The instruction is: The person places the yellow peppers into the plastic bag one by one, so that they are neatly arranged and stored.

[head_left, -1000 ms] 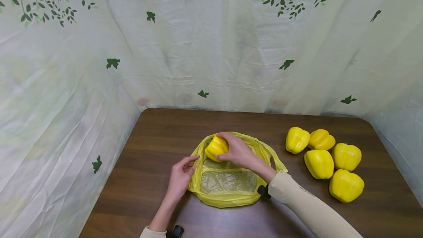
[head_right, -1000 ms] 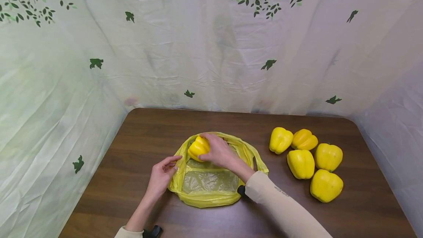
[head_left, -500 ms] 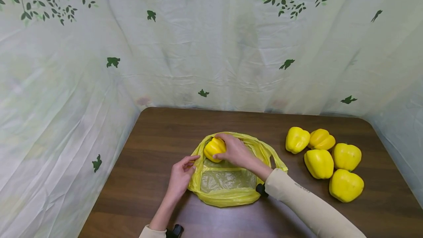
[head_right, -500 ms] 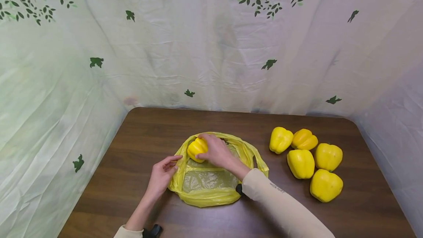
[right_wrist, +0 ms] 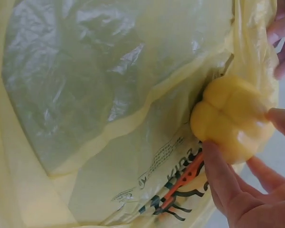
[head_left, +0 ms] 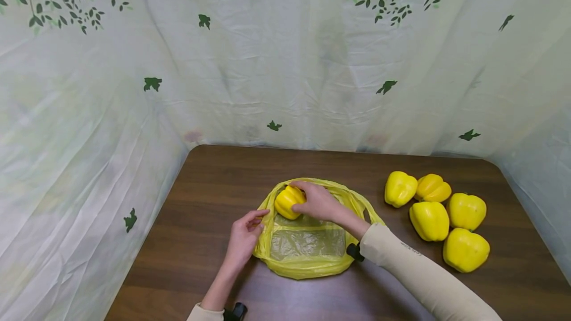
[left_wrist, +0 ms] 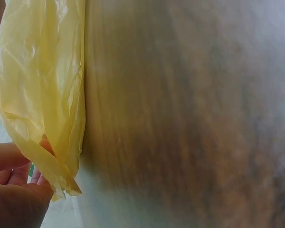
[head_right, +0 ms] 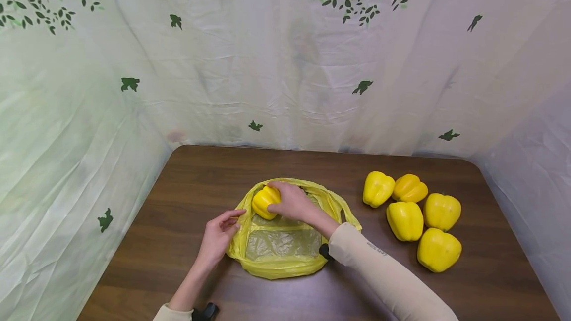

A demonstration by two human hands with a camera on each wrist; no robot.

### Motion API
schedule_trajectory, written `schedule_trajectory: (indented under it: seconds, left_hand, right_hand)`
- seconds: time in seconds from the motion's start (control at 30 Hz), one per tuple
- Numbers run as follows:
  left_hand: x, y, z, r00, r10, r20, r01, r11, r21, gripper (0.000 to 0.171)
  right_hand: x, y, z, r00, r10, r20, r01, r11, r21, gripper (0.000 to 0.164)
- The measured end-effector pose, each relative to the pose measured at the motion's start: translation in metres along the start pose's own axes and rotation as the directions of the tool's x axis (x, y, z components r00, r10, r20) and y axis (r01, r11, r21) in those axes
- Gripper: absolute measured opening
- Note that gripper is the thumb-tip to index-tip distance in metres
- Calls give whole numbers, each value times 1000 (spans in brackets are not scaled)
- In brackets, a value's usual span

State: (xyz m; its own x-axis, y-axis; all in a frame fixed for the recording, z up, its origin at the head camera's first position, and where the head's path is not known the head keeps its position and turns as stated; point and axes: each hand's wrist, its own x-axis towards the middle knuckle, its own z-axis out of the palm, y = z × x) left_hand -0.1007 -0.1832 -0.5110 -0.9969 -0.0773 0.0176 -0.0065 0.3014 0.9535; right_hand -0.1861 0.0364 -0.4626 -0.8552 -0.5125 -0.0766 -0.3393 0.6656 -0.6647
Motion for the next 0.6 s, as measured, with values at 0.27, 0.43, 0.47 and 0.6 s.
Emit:
schedule_trajectory:
  seconds: [0.27, 0.43, 0.47, 0.6]
  left_hand:
    - [-12, 36, -5, 1000, 19, 19, -19, 1000, -5, 35]
    - [-13, 40, -4, 1000, 16, 12, -16, 1000, 0, 33]
    - [-12, 37, -4, 1000, 13, 10, -13, 1000, -1, 34]
    - [-7, 17, -2, 1000, 8, 3, -8, 1000, -12, 35]
  right_hand:
    - [0, -2, 2, 998, 63, -29, -61, 996, 69, 63]
    - [-1, -3, 6, 992, 111, -67, -105, 990, 91, 67]
    - [-1, -3, 7, 991, 116, -73, -108, 989, 97, 68]
    - [-3, -5, 9, 986, 133, -99, -122, 986, 112, 68]
